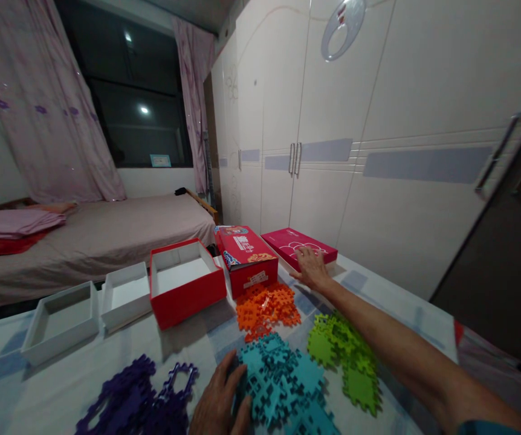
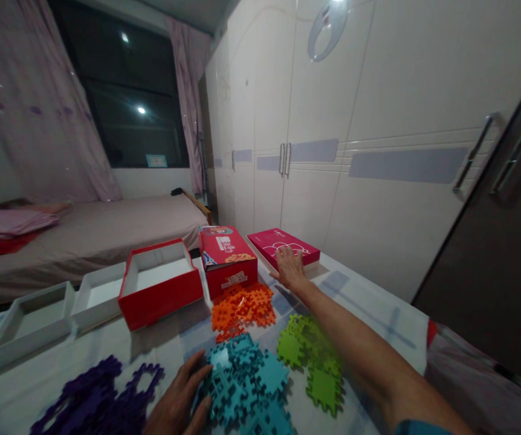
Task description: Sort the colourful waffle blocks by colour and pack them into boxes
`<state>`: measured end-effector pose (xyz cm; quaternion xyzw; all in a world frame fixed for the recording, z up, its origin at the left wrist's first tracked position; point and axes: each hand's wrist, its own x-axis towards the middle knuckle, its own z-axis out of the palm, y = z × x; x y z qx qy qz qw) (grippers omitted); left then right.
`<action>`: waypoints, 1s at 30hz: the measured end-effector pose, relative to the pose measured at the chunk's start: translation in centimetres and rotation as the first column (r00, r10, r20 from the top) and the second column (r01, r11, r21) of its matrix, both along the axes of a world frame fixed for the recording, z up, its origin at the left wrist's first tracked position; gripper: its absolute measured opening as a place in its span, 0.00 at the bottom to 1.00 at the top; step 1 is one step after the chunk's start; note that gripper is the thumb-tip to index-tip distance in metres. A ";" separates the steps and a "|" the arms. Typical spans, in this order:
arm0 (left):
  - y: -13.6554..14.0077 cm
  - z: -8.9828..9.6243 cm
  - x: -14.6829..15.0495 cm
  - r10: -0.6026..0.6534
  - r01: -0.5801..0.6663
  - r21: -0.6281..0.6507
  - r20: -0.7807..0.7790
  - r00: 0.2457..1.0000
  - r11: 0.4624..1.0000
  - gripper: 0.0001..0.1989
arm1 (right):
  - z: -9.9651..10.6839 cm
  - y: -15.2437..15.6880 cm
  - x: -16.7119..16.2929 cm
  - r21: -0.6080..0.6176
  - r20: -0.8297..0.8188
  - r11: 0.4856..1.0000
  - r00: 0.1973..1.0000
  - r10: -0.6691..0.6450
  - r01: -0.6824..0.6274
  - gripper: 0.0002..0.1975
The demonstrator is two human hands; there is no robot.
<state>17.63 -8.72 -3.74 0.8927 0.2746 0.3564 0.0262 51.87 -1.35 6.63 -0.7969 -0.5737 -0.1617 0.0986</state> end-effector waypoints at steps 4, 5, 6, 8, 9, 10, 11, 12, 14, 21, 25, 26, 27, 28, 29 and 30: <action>-0.1 -0.3 0.0 0.027 -0.026 -0.021 0.045 0.999 0.999 0.17 | -1.0 0.7 0.4 -0.047 0.104 0.998 0.993 0.055 -0.051 0.29; -0.2 -0.4 0.1 0.032 -0.031 -0.026 0.048 0.998 0.999 0.17 | -1.1 0.8 0.8 -0.049 0.120 0.998 0.991 0.053 -0.048 0.28; -0.2 -0.6 0.1 0.030 -0.029 -0.026 0.042 0.999 0.999 0.17 | -1.2 0.9 1.2 -0.049 0.132 0.998 0.990 0.050 -0.044 0.27; -0.4 -0.8 0.1 0.025 -0.024 -0.031 0.017 1.000 0.999 0.17 | -1.2 0.9 2.1 -0.048 0.145 0.998 0.989 0.042 -0.035 0.26; -0.4 -0.9 0.2 0.032 -0.031 -0.037 0.013 0.999 0.999 0.17 | -1.2 0.9 2.4 -0.048 0.145 0.998 0.989 0.039 -0.033 0.26; -0.5 -0.9 0.3 0.049 -0.048 -0.047 0.018 0.999 0.998 0.17 | -1.3 0.8 2.7 -0.047 0.143 0.998 0.989 0.039 -0.032 0.26; -0.7 -0.9 0.3 0.073 -0.071 -0.057 0.028 0.997 0.996 0.17 | -1.3 0.7 3.0 -0.043 0.138 0.999 0.990 0.038 -0.032 0.26; -0.8 -0.9 0.4 0.098 -0.095 -0.066 0.037 0.995 0.993 0.17 | -1.2 0.7 3.1 -0.036 0.132 0.999 0.991 0.037 -0.033 0.25; -0.9 -0.6 0.4 0.105 -0.103 -0.063 0.018 0.994 0.993 0.17 | -1.0 0.5 3.0 -0.008 0.114 0.999 0.993 0.035 -0.034 0.25; -1.6 1.7 0.5 0.096 -0.102 -0.116 -0.048 0.994 0.988 0.17 | 1.7 0.0 -1.3 0.078 0.038 0.977 0.980 0.198 -0.200 0.20; -2.0 2.3 0.7 0.101 -0.108 -0.163 -0.049 0.994 0.981 0.17 | 3.0 -1.0 -6.3 0.004 0.064 0.902 0.900 0.431 -0.432 0.12; -2.0 2.3 0.7 0.103 -0.111 -0.172 -0.054 0.993 0.979 0.17 | 3.1 -1.3 -7.5 -0.035 0.059 0.894 0.893 0.447 -0.446 0.12; -2.0 2.2 0.7 0.103 -0.112 -0.179 -0.060 0.993 0.978 0.17 | 3.0 -1.4 -8.4 -0.068 0.048 0.899 0.898 0.437 -0.434 0.12; -2.0 2.1 0.7 0.101 -0.111 -0.184 -0.064 0.993 0.977 0.17 | 2.8 -1.5 -9.1 -0.091 0.033 0.912 0.914 0.405 -0.401 0.13; -2.0 2.0 0.6 0.100 -0.111 -0.189 -0.066 0.993 0.976 0.17 | 2.6 -1.4 -9.6 -0.102 0.016 0.927 0.931 0.365 -0.362 0.14; -1.9 1.9 0.6 0.098 -0.108 -0.193 -0.063 0.993 0.975 0.17 | 2.2 -1.3 -9.7 -0.107 0.001 0.940 0.945 0.327 -0.325 0.14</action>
